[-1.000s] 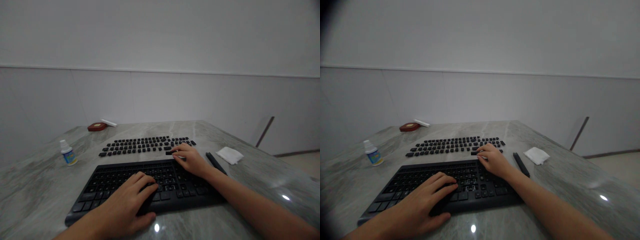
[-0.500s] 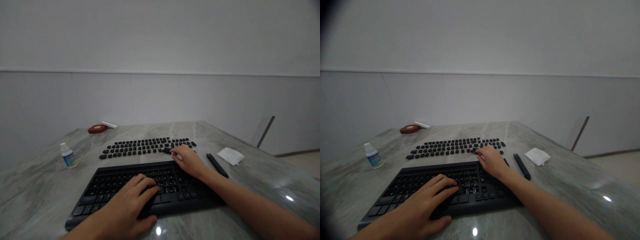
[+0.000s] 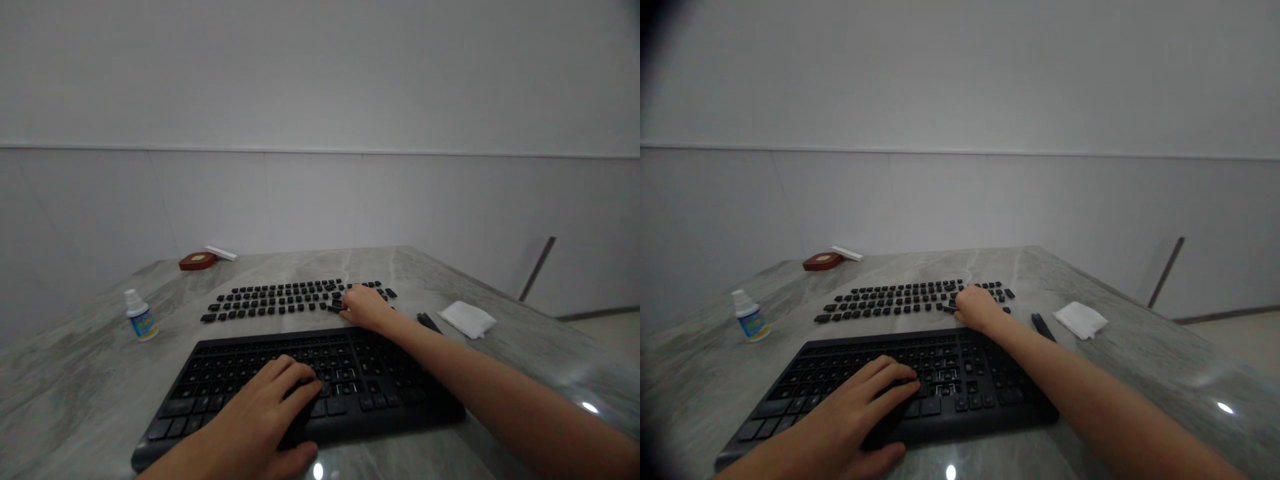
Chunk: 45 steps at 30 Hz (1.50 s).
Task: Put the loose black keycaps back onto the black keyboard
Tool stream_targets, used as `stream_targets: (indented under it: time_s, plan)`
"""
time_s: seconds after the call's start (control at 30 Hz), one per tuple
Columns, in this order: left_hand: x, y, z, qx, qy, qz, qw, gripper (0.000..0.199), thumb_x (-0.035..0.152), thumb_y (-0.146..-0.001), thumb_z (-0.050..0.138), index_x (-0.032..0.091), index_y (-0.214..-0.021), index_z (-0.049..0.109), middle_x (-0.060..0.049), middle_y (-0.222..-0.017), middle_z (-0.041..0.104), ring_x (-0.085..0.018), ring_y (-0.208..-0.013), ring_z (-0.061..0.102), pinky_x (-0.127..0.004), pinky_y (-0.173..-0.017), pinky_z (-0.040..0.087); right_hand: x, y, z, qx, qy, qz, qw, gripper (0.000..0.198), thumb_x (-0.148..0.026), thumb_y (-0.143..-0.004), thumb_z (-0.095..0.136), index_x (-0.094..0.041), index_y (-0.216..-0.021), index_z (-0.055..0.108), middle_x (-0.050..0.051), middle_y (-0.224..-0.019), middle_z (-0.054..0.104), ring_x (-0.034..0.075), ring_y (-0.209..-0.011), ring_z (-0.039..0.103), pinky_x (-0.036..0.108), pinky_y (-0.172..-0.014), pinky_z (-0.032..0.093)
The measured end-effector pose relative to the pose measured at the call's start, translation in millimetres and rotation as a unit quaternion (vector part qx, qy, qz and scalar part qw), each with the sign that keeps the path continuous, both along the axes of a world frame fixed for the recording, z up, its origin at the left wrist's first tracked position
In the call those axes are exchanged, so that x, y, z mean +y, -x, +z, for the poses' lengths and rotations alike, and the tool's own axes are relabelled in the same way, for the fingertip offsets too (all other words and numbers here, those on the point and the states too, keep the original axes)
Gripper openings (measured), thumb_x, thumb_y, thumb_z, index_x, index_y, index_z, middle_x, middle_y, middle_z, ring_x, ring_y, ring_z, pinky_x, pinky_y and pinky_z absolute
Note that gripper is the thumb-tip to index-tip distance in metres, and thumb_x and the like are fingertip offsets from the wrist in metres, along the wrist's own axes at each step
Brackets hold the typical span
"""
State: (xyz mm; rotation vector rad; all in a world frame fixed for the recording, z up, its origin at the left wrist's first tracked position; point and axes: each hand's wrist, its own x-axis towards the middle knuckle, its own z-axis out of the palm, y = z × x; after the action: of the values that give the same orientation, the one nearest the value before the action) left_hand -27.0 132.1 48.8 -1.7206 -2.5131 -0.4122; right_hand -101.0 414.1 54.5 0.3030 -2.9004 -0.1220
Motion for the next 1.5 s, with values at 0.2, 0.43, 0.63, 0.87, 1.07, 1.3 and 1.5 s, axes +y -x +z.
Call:
stream_targets:
  time_s: [0.2, 0.43, 0.63, 0.87, 1.07, 1.3, 1.5]
  plan:
    - [0.0, -0.8, 4.0, -0.024, -0.014, 0.003, 1.0, 0.057, 0.02, -0.078, 0.072, 0.017, -0.133, 0.057, -0.012, -0.131, 0.059, -0.031, -0.122, 0.051, -0.051, -0.106, 0.047, 1.8, -51.5, 9.6, 0.036, 0.009, 0.069, 0.997, 0.013, -0.021, -0.09, 0.061, -0.015, -0.089, 0.072, 0.01, -0.093, 0.07, 0.024, -0.095, 0.063, 0.033, -0.084, 0.05]
    - [18.7, 9.7, -5.0, -0.125, -0.118, 0.126, 0.977, 0.037, 0.023, -0.087, 0.066, 0.02, -0.124, 0.06, -0.008, -0.119, 0.063, -0.025, -0.108, 0.06, -0.045, -0.098, 0.052, 14.3, -103.5, -10.9, 0.093, 0.139, 0.239, 0.957, 0.001, -0.016, -0.088, 0.066, -0.016, -0.087, 0.066, 0.008, -0.1, 0.067, 0.02, -0.087, 0.063, 0.032, -0.075, 0.052]
    - [49.8, 19.0, -10.9, -0.093, -0.1, 0.149, 0.979, 0.037, 0.029, -0.078, 0.079, 0.02, -0.112, 0.067, -0.007, -0.11, 0.063, -0.027, -0.097, 0.063, -0.046, -0.089, 0.053, 6.4, -104.0, -13.1, 0.024, 0.175, 0.252, 0.952, 0.006, -0.02, -0.088, 0.069, -0.018, -0.083, 0.067, 0.006, -0.103, 0.069, 0.02, -0.091, 0.066, 0.033, -0.079, 0.053]
    - [53.5, 19.0, -21.3, -0.001, -0.115, 0.098, 0.988, 0.018, 0.019, -0.087, 0.069, 0.021, -0.105, 0.07, -0.005, -0.102, 0.063, -0.023, -0.091, 0.062, -0.041, -0.083, 0.054, -4.5, -109.0, -18.4, 0.017, 0.277, 0.179, 0.944, 0.015, -0.022, -0.079, 0.078, -0.018, -0.083, 0.065, 0.004, -0.095, 0.068, 0.02, -0.09, 0.063, 0.033, -0.081, 0.051]
    - [53.1, 17.2, -23.1, 0.019, -0.141, 0.056, 0.988, 0.014, 0.011, -0.089, 0.063, 0.019, -0.101, 0.067, -0.007, -0.106, 0.061, -0.024, -0.097, 0.06, -0.042, -0.086, 0.054, -12.6, -113.3, -15.8, 0.015, 0.3, 0.159, 0.941, 0.027, -0.023, -0.081, 0.074, -0.017, -0.105, 0.067, 0.006, -0.096, 0.069, 0.021, -0.09, 0.062, 0.035, -0.081, 0.05]
    - [54.4, 15.4, -17.5, 0.002, -0.165, 0.05, 0.985, 0.025, 0.004, -0.088, 0.053, 0.018, -0.108, 0.061, -0.009, -0.11, 0.059, -0.025, -0.102, 0.058, -0.044, -0.09, 0.055, -16.2, -114.9, -15.2, 0.029, 0.327, 0.171, 0.929, 0.015, -0.022, -0.083, 0.07, -0.019, -0.097, 0.071, 0.004, -0.089, 0.07, 0.02, -0.086, 0.063, 0.033, -0.079, 0.049]
    - [50.8, 17.5, -21.3, -0.001, -0.179, 0.061, 0.982, 0.037, 0.008, -0.088, 0.056, 0.019, -0.123, 0.058, -0.01, -0.119, 0.058, -0.026, -0.109, 0.058, -0.047, -0.097, 0.053, -19.4, -108.3, -24.6, 0.061, 0.309, 0.131, 0.94, 0.012, -0.012, -0.081, 0.067, -0.019, -0.09, 0.071, 0.004, -0.086, 0.07, 0.02, -0.084, 0.063, 0.033, -0.077, 0.051]
